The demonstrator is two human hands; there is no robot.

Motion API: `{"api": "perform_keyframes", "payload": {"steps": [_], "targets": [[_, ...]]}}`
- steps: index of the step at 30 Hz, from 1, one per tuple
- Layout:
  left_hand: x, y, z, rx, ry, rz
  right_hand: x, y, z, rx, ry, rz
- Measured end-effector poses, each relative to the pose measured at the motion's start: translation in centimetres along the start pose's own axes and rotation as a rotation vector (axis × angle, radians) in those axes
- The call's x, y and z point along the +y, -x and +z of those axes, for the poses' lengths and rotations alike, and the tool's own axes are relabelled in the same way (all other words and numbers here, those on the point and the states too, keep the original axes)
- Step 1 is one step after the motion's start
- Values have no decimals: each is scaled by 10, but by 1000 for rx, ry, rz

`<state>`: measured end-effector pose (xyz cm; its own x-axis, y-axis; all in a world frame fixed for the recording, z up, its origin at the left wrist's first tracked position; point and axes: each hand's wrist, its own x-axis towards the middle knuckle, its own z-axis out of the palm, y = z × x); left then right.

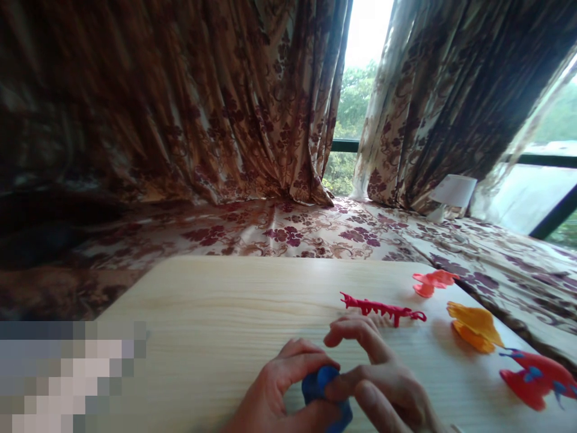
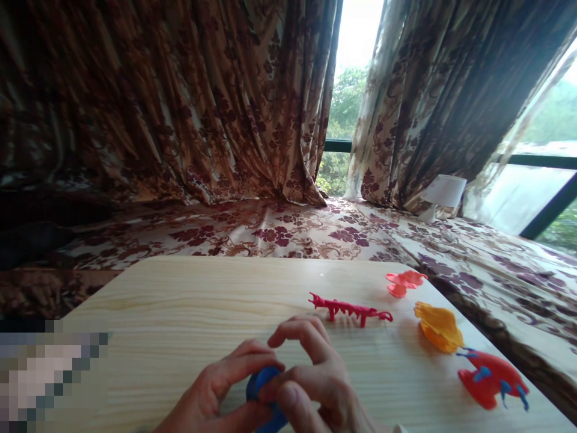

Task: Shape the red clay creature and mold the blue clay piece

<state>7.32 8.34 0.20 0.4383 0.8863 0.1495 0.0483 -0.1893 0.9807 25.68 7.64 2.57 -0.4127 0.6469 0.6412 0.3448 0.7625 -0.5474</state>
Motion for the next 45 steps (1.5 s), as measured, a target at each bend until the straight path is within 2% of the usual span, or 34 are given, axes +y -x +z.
{"api": "perform_keyframes", "payload": {"steps": [3, 7, 12, 14, 19, 23, 27, 31, 35, 39, 45], "targets": [[-2, 1, -1, 45, -45, 5, 9, 6, 1, 50, 1, 19], [-8, 0, -2, 98, -118, 19, 20, 10, 1, 37, 28, 84], [-12, 0, -4, 197, -211, 103, 27, 6, -1, 191, 9, 152], [-12, 0, -5, 209, -231, 96, 27, 7, -2, 161, -3, 141], [-12, -1, -7, 233, -225, 117, 21, 10, -4, -18, -10, 93], [-11, -2, -8, 205, -191, 95, 17, 9, -4, -54, 32, 39], [-13, -1, -7, 167, -68, 25, 18, 9, -4, -58, 50, 61], [-18, 1, -7, 174, 135, -101, 21, 12, -7, -73, 59, 81], [-15, -3, -5, 176, 463, -190, 25, 14, -7, -112, 29, 79], [-11, -10, -3, 175, 789, -301, 26, 12, -1, -95, 77, 57], [-11, -10, 1, 201, 915, -464, 20, 8, 6, -57, 126, 13]]}}
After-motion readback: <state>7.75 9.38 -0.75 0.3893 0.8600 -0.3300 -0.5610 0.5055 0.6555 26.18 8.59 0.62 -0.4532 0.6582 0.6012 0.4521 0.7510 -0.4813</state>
